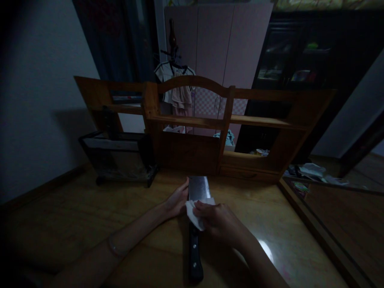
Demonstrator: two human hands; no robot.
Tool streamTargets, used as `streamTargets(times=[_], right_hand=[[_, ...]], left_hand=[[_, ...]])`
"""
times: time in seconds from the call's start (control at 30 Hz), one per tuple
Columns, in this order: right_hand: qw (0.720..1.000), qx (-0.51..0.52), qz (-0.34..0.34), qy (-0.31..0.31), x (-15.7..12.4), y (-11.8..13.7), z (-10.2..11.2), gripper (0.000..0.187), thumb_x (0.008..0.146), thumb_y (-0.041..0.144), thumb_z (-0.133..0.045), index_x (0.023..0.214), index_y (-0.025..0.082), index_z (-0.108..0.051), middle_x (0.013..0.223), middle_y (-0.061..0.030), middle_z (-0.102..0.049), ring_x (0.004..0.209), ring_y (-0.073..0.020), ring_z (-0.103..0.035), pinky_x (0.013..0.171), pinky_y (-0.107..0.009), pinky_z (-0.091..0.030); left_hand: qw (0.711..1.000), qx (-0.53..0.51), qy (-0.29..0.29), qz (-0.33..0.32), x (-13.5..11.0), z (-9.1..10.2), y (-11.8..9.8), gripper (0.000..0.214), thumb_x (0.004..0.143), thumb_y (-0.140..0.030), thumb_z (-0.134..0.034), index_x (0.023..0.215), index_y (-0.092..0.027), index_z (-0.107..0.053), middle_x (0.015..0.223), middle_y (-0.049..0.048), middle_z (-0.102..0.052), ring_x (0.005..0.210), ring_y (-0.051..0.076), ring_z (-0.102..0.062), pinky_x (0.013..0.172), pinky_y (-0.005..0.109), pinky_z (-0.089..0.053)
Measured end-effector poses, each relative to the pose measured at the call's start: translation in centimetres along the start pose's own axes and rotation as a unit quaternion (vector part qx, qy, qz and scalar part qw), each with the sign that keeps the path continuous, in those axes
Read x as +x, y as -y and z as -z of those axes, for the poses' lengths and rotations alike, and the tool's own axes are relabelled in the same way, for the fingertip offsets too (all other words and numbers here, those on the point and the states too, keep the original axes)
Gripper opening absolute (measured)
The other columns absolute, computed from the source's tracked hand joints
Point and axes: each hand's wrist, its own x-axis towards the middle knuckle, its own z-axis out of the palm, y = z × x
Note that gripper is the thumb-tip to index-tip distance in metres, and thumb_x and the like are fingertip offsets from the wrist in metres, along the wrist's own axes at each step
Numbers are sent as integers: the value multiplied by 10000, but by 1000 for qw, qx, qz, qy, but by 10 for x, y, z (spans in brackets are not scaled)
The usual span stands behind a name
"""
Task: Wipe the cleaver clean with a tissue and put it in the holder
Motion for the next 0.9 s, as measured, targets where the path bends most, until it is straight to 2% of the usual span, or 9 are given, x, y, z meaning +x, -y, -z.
streamTargets(times=[0.07, 0.13, 0.33, 0.47, 0.53, 0.67, 0.77, 0.9], right_hand=[[999, 38, 33, 18, 4, 3, -6, 516, 827, 93, -490, 1298, 301, -524, 1378, -8, -474, 1256, -207, -471, 1064, -357, -367], [996, 74, 36, 32, 4, 2, -7, 476, 846, 119, -493, 1281, 309, -537, 1382, 7, -463, 1276, -204, -440, 1090, -379, -332], [992, 118, -46, 26, -10, -22, 10, 259, 888, 286, -520, 1090, 306, -682, 1242, 3, -594, 1136, -242, -577, 999, -383, -444], [992, 80, -94, -30, -12, -35, 13, 343, 907, 288, -484, 1236, 299, -582, 1340, -26, -497, 1167, -261, -553, 984, -415, -454], [995, 49, -82, -41, -10, -38, 9, 436, 908, 187, -438, 1327, 296, -485, 1418, -28, -404, 1261, -243, -459, 1038, -420, -399], [998, -2, -42, -37, -1, -39, -5, 628, 840, 27, -394, 1413, 278, -345, 1504, -14, -260, 1391, -193, -219, 1144, -434, -206], [999, -6, -25, -32, 5, -31, -15, 570, 888, 86, -382, 1419, 287, -333, 1519, -13, -231, 1401, -188, -193, 1151, -447, -181], [1000, 18, 7, -24, 11, -13, -18, 489, 926, 203, -418, 1405, 285, -366, 1506, -17, -276, 1396, -200, -221, 1148, -442, -195]], left_hand=[[1000, 5, -13, -6, 1, 2, 1, 716, 853, -669, -343, 1178, -75, -576, 1044, 170, -658, 959, 283, -621, 935, 394, -386], [1000, 3, -19, -8, 2, 3, 1, 725, 845, -678, -348, 1166, -72, -582, 1059, 171, -654, 974, 285, -617, 952, 397, -375], [999, -37, -19, -6, -2, -5, 0, 640, 861, -624, -402, 1125, -76, -600, 1046, 155, -660, 990, 272, -610, 997, 394, -343], [999, -43, 3, -8, -3, -7, -1, 636, 880, -601, -381, 1179, -73, -573, 1089, 172, -646, 1035, 292, -596, 1009, 423, -333], [999, -39, 10, -6, -4, -8, -2, 654, 884, -599, -369, 1210, -63, -553, 1123, 189, -631, 1057, 307, -587, 1011, 441, -330], [999, -36, 7, -5, -3, -9, -2, 681, 886, -603, -358, 1217, -36, -542, 1144, 208, -618, 1060, 308, -587, 1010, 433, -335], [999, -46, 17, 3, 0, -3, 1, 688, 872, -625, -366, 1167, -39, -572, 1109, 206, -632, 1036, 305, -598, 992, 425, -357], [999, -52, -5, 10, 4, 7, 4, 664, 852, -642, -394, 1085, -59, -610, 1007, 178, -665, 949, 281, -630, 957, 410, -390]])
